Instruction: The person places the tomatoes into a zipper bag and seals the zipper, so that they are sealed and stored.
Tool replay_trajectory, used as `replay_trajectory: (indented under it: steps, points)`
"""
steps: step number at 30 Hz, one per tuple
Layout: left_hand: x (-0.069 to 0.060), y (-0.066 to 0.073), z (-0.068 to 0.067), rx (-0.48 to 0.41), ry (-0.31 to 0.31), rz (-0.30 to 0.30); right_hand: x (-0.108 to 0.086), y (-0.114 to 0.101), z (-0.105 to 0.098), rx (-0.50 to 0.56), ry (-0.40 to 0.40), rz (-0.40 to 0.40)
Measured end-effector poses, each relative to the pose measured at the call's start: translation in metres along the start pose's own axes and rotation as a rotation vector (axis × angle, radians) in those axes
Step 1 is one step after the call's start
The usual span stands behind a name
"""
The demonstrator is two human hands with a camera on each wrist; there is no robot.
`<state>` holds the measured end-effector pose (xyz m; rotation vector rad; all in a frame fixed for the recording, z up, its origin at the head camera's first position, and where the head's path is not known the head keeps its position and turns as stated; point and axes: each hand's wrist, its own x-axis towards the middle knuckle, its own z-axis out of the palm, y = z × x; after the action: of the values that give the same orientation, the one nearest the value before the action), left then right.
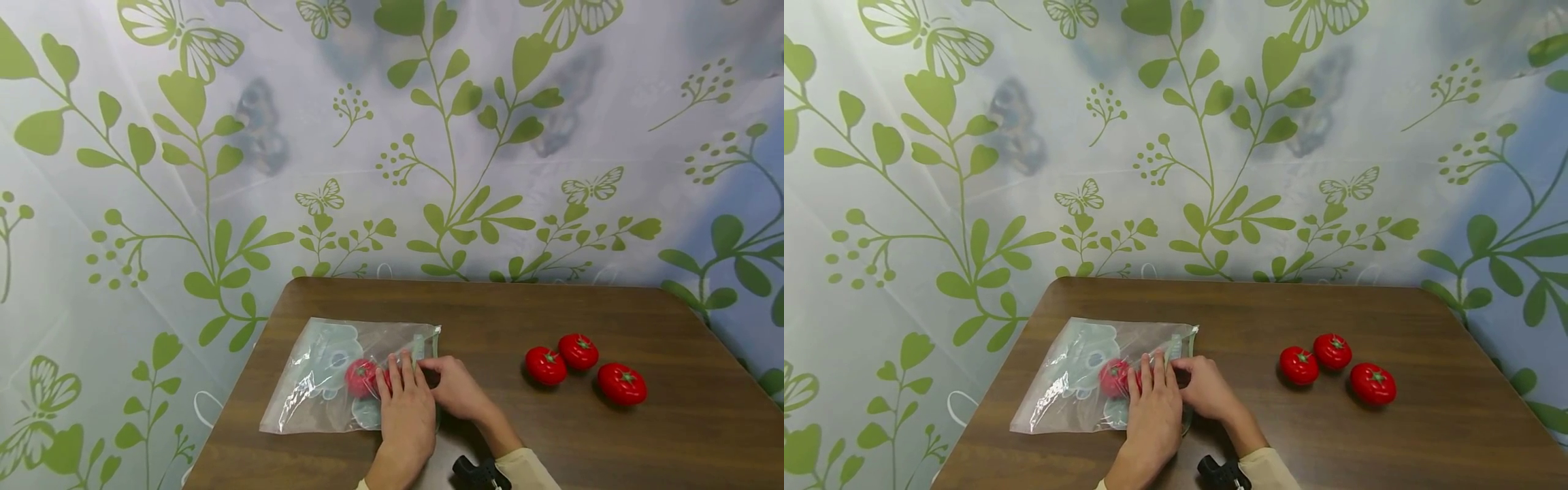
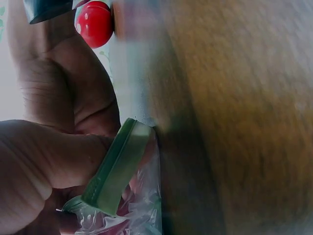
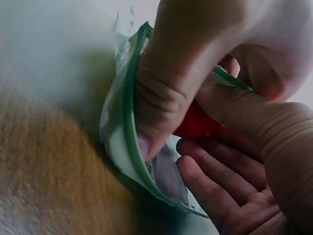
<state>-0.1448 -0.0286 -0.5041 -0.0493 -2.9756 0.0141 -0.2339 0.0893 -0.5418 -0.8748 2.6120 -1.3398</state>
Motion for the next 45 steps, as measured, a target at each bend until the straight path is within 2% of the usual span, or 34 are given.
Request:
replay_trajectory:
  steps: [5,9,11,16,22,28,35,41,45]
  points:
    - [-0.001,0.001,-0.002,-0.010,-0.034,0.008,-0.004,0.002,-0.013,0.042,-0.065,0.015]
    - [-0.001,0.001,-0.003,-0.011,-0.063,0.013,-0.011,-0.001,-0.034,0.121,-0.122,0.043]
    - [-0.001,0.001,-0.003,-0.004,-0.066,0.019,-0.015,-0.004,-0.046,0.130,-0.122,0.070]
    - [-0.001,-0.001,-0.003,0.014,-0.074,0.028,-0.028,-0.010,-0.075,0.098,-0.076,0.110]
    - [-0.001,0.000,-0.006,0.010,-0.092,0.025,-0.050,-0.016,-0.108,0.117,-0.034,0.124]
    - [-0.001,0.000,-0.006,0.000,-0.086,0.019,-0.077,-0.017,-0.136,0.044,0.037,0.183]
    - [-0.001,0.000,-0.004,-0.015,-0.059,0.017,-0.108,-0.012,-0.163,-0.022,0.133,0.265]
    - [-0.001,0.000,-0.005,-0.024,-0.080,0.018,-0.131,-0.007,-0.182,-0.133,0.207,0.299]
    - [-0.002,0.000,-0.006,-0.027,-0.092,0.015,-0.144,-0.002,-0.194,-0.166,0.241,0.303]
